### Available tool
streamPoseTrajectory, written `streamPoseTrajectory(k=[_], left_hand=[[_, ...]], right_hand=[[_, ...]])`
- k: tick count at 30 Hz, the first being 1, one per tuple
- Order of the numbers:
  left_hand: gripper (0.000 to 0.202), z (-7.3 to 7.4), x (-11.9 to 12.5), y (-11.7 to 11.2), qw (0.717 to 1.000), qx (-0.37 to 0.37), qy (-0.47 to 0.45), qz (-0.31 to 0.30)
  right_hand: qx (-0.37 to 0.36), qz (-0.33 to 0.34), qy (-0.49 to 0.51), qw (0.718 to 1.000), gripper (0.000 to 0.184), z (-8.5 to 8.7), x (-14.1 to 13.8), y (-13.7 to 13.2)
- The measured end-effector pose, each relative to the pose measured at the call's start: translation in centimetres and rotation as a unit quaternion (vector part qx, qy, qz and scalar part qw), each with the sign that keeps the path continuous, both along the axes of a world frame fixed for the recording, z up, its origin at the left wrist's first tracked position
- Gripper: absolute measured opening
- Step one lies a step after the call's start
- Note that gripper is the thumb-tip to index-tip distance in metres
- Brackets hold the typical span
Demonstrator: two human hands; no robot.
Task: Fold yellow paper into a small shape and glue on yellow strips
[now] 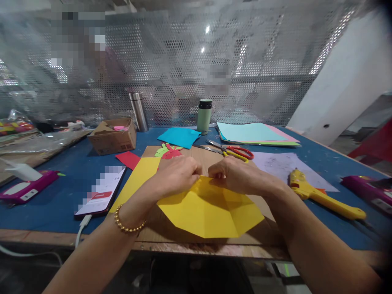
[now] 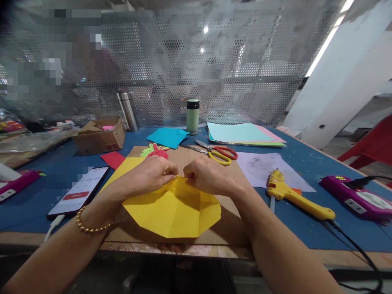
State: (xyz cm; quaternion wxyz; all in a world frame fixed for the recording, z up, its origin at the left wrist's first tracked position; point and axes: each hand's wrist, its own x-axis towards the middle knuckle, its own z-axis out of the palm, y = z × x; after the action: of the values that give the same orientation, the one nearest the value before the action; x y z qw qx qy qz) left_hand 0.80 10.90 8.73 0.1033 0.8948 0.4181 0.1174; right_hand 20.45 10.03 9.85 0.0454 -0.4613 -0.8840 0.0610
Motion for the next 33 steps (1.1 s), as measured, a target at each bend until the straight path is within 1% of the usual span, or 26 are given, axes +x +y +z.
streamPoseTrajectory(k=[4,7,10,13,16,18,20,23,26,30,33], left_hand=[[0.023,-0.1,0.2,0.1,0.999,-0.036,0.001,-0.039],[0.023,0.0,0.4,0.2,0.998,-0.020,0.006,-0.053],[0.023,0.0,0.4,0.4,0.998,-0.002,0.012,-0.065],[0.019,-0.4,0.1,0.9,0.997,-0.025,-0.003,-0.078],[0.018,-0.8,-0.5,1.4,0.996,-0.070,-0.008,-0.057],[0.024,-0.9,-0.8,1.6,0.995,-0.092,0.003,-0.037],[0.029,-0.7,-1.0,1.6,0.994,-0.105,0.006,-0.030],[0.027,-0.4,-1.0,1.3,0.992,-0.123,0.004,-0.033],[0.024,-0.2,-0.7,1.1,0.994,-0.105,0.005,-0.022],[0.028,-0.5,-0.6,1.1,0.998,-0.067,0.009,-0.012],[0.030,-0.5,-1.1,1.3,0.995,-0.096,0.016,-0.025]], right_hand=[[-0.004,0.022,0.019,1.000,0.016,-0.2,0.1,0.0],[-0.005,0.040,0.031,0.999,0.015,-0.3,0.2,0.0],[-0.021,0.045,0.030,0.998,0.015,-0.4,0.3,0.1],[-0.028,0.037,0.020,0.999,0.015,-0.3,0.2,0.0],[-0.023,0.032,0.014,0.999,0.015,-0.3,0.0,-0.1],[-0.022,0.032,0.012,0.999,0.015,-0.3,0.0,-0.2],[-0.021,0.030,0.011,0.999,0.014,-0.2,0.1,-0.2],[-0.023,0.031,0.015,0.999,0.015,-0.2,0.2,-0.2],[-0.023,0.033,0.017,0.999,0.015,-0.2,0.2,-0.1],[-0.029,0.024,0.010,0.999,0.015,0.1,0.0,-0.2],[-0.032,0.011,-0.003,0.999,0.015,0.5,-0.1,-0.3]])
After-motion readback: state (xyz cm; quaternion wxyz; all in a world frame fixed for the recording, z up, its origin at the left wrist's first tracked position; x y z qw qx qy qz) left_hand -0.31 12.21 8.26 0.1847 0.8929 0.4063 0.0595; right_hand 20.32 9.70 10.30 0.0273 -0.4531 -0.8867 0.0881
